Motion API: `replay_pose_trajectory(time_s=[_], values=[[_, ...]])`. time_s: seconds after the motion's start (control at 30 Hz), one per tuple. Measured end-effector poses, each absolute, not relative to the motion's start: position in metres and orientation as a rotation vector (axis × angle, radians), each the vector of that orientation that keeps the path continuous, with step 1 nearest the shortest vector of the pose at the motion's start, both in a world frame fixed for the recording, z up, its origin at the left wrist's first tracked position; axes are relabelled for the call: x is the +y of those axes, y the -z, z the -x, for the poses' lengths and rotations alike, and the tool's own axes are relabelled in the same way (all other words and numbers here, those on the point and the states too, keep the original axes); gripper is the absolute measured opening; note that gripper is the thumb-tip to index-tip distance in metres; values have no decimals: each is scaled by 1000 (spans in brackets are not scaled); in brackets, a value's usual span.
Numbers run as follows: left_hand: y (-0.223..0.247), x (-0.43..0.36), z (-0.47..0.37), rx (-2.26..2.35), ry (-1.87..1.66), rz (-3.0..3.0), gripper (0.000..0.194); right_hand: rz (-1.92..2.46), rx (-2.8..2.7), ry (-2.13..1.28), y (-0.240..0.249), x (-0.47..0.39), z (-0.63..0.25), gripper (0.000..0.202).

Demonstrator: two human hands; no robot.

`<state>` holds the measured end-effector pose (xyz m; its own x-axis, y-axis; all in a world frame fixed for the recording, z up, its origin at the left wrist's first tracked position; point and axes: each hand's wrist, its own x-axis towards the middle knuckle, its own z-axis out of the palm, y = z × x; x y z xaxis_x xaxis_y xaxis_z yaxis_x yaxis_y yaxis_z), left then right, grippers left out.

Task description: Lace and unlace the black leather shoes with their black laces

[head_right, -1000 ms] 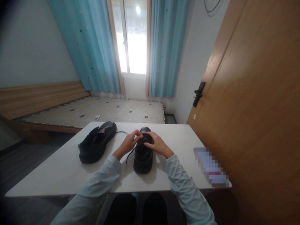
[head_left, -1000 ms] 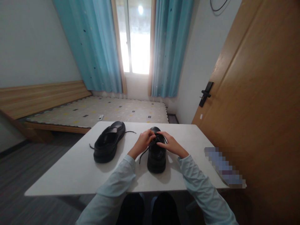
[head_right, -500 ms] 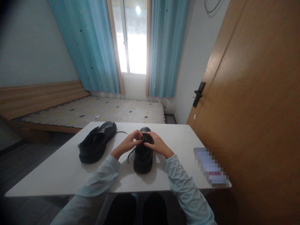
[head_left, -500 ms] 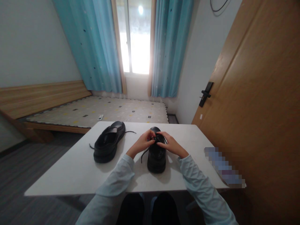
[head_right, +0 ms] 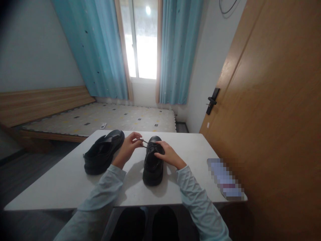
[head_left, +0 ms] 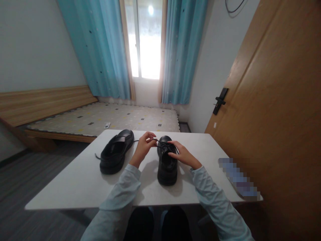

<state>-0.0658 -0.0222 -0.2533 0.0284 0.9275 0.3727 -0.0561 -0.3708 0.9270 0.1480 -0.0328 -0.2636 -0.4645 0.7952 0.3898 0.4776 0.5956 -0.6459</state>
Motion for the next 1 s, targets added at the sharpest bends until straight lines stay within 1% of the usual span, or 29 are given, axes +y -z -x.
replay_pose_trajectory(time_s=[0.17,0.47,0.53,0.63,0.73,0.9,1.0], values=[[252,-22,69,916,-1538,-1322,21,1000,-2140,-597,264,-32,-148,50],[248,-26,73,669,-1640,-1252,9,1026,-2117,-603,266,-32,-148,52],[244,-29,74,620,-1622,-1266,13,1039,-2095,-621,267,-33,-149,51],[240,-33,77,569,-1592,-1229,27,1032,-2070,-638,268,-32,-148,44],[239,-32,79,590,-1565,-1181,34,1014,-2041,-600,269,-32,-148,36],[244,-29,78,584,-1496,-1212,36,1020,-1984,-545,265,-32,-148,23],[246,-29,73,596,-1469,-1278,30,1021,-1969,-572,262,-32,-149,17]])
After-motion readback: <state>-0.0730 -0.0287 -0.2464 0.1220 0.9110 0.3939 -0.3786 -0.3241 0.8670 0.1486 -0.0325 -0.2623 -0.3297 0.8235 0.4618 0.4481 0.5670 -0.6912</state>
